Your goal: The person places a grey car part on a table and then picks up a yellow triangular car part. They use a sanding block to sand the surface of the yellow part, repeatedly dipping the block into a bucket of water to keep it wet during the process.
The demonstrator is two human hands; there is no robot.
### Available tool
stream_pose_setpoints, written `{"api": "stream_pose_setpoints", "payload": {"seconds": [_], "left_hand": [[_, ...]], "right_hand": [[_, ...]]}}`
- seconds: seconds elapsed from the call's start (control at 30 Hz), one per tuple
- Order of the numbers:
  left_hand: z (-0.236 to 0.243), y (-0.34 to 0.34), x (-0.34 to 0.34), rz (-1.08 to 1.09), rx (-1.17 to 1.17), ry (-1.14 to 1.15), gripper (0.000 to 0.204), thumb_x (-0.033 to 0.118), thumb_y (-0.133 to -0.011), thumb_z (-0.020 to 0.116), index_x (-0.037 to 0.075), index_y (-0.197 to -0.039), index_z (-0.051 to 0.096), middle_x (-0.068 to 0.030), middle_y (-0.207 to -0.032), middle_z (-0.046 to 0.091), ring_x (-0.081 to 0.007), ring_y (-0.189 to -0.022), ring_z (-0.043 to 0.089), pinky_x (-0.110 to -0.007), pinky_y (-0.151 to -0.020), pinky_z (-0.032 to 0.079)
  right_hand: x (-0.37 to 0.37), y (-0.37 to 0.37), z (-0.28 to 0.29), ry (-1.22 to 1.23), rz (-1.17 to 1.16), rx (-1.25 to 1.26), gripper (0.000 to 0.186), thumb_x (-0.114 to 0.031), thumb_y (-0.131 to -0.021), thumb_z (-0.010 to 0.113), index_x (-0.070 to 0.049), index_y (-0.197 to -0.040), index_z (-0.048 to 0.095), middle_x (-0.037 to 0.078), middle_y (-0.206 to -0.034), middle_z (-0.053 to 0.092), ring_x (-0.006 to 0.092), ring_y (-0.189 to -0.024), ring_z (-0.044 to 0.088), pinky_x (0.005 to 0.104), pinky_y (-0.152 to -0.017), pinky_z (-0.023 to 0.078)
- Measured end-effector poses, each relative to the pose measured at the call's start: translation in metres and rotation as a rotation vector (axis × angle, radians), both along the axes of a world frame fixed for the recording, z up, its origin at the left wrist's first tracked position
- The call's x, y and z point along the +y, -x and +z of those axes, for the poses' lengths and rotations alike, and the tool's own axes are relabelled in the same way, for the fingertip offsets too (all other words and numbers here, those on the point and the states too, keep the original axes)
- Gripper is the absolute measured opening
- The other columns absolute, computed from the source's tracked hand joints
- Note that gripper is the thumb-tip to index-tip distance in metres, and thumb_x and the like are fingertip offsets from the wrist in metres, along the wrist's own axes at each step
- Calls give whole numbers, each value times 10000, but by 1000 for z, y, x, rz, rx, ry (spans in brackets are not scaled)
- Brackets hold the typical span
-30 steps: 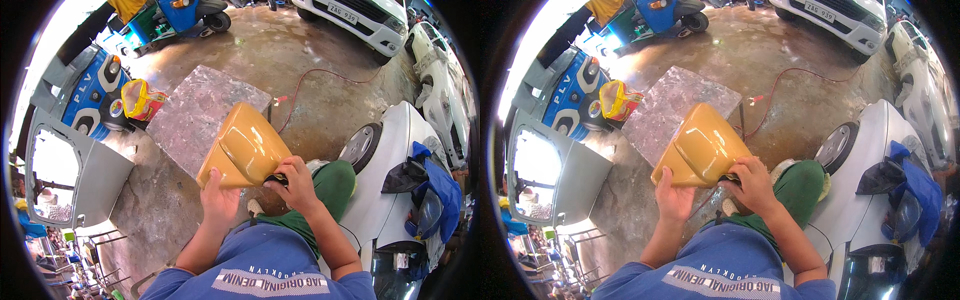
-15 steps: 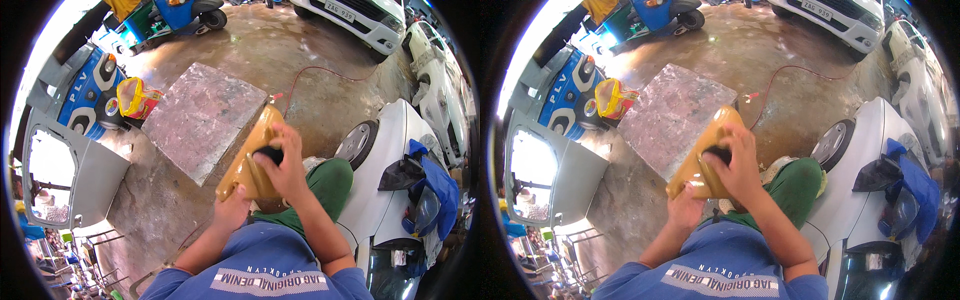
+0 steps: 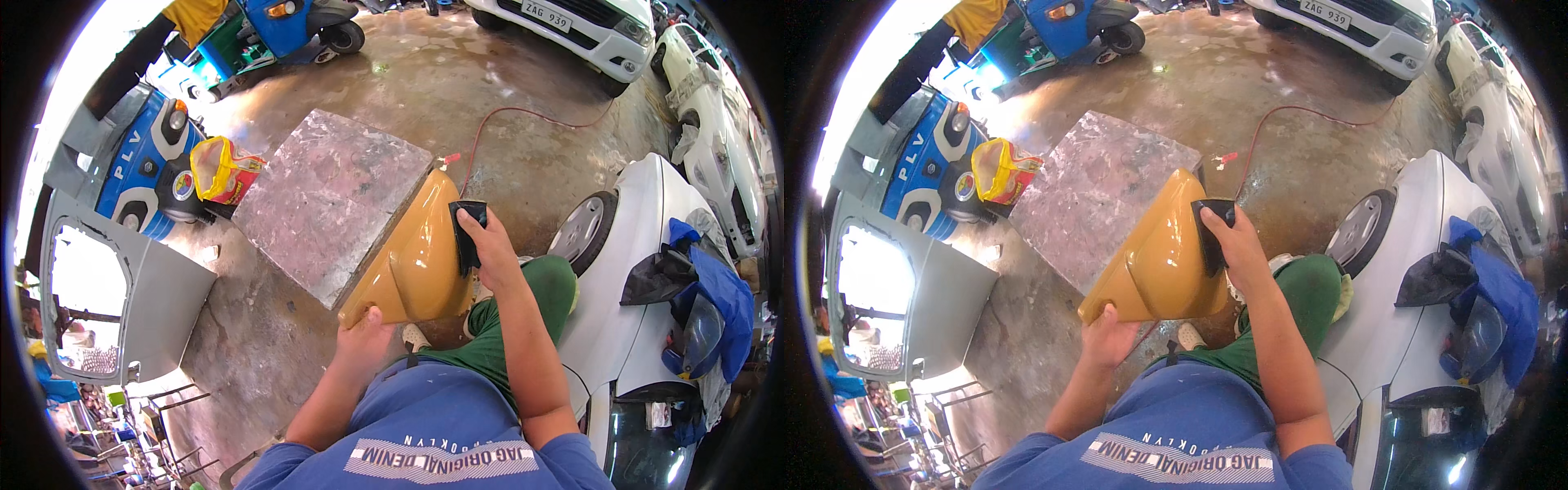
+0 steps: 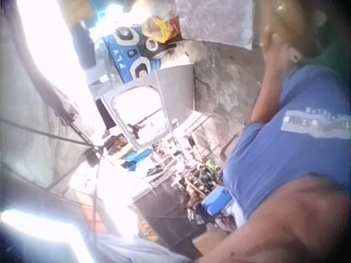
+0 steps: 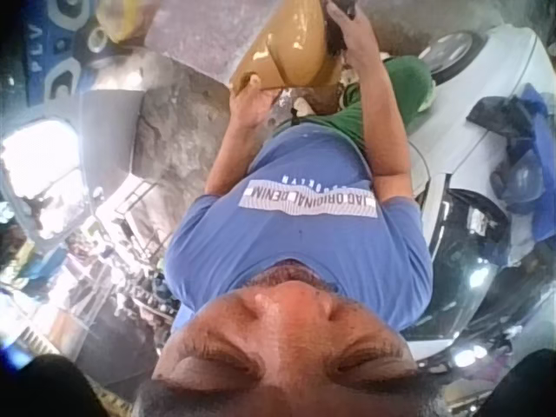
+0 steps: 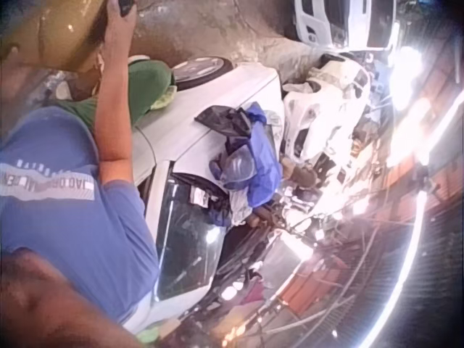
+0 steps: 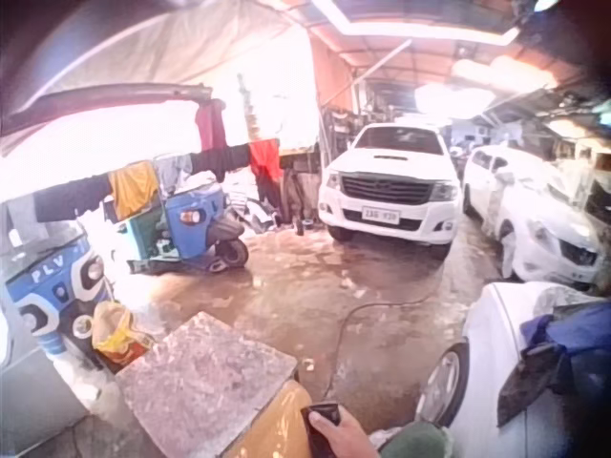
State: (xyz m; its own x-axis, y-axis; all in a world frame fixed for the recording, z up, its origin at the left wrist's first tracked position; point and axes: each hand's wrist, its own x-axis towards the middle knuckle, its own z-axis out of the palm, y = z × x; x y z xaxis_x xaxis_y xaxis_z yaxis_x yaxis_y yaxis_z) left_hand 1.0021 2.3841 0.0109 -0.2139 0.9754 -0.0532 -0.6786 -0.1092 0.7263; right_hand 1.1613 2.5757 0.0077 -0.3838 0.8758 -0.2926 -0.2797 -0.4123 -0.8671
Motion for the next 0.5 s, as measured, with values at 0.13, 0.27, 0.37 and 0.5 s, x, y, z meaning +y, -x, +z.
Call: {"api": "stream_pose_setpoints", "payload": {"seconds": [0.13, 0.27, 0.37, 0.5], "left_hand": [[-8, 6, -5, -38, 407, 48, 545, 305, -1021, 471, 26, -1474, 349, -132, -1476, 441, -296, -1369, 431, -506, -1092, 391], [10, 28, -7, -417, 82, 74, 601, 402, -1016, 421, 33, -1483, 334, -140, -1476, 433, -303, -1379, 415, -524, -1074, 415], [15, 35, 8, -564, -67, 274, 757, 455, -956, 587, 24, -1501, 287, -164, -1513, 378, -355, -1382, 390, -667, -1059, 365], [-8, 16, 30, -529, 92, 445, 601, 239, -941, 645, -9, -1421, 382, -143, -1432, 464, -287, -1281, 501, -520, -962, 527]], "right_hand": [[2, -3, 3, 54, 48, -13, 343, -237, -915, 701, -20, -1156, 590, 35, -988, 654, 123, -858, 616, 286, -771, 499], [24, -9, 16, -59, 148, -135, 327, -233, -909, 710, -31, -1136, 587, 33, -977, 664, 122, -841, 627, 275, -753, 513], [39, -4, 37, -269, 331, -229, 344, -246, -879, 734, -27, -1112, 606, 38, -971, 663, 118, -840, 618, 265, -745, 499], [46, 18, 40, -589, 469, -394, 356, -264, -841, 760, -28, -1076, 634, 66, -953, 668, 160, -860, 626, 306, -772, 496]]}}
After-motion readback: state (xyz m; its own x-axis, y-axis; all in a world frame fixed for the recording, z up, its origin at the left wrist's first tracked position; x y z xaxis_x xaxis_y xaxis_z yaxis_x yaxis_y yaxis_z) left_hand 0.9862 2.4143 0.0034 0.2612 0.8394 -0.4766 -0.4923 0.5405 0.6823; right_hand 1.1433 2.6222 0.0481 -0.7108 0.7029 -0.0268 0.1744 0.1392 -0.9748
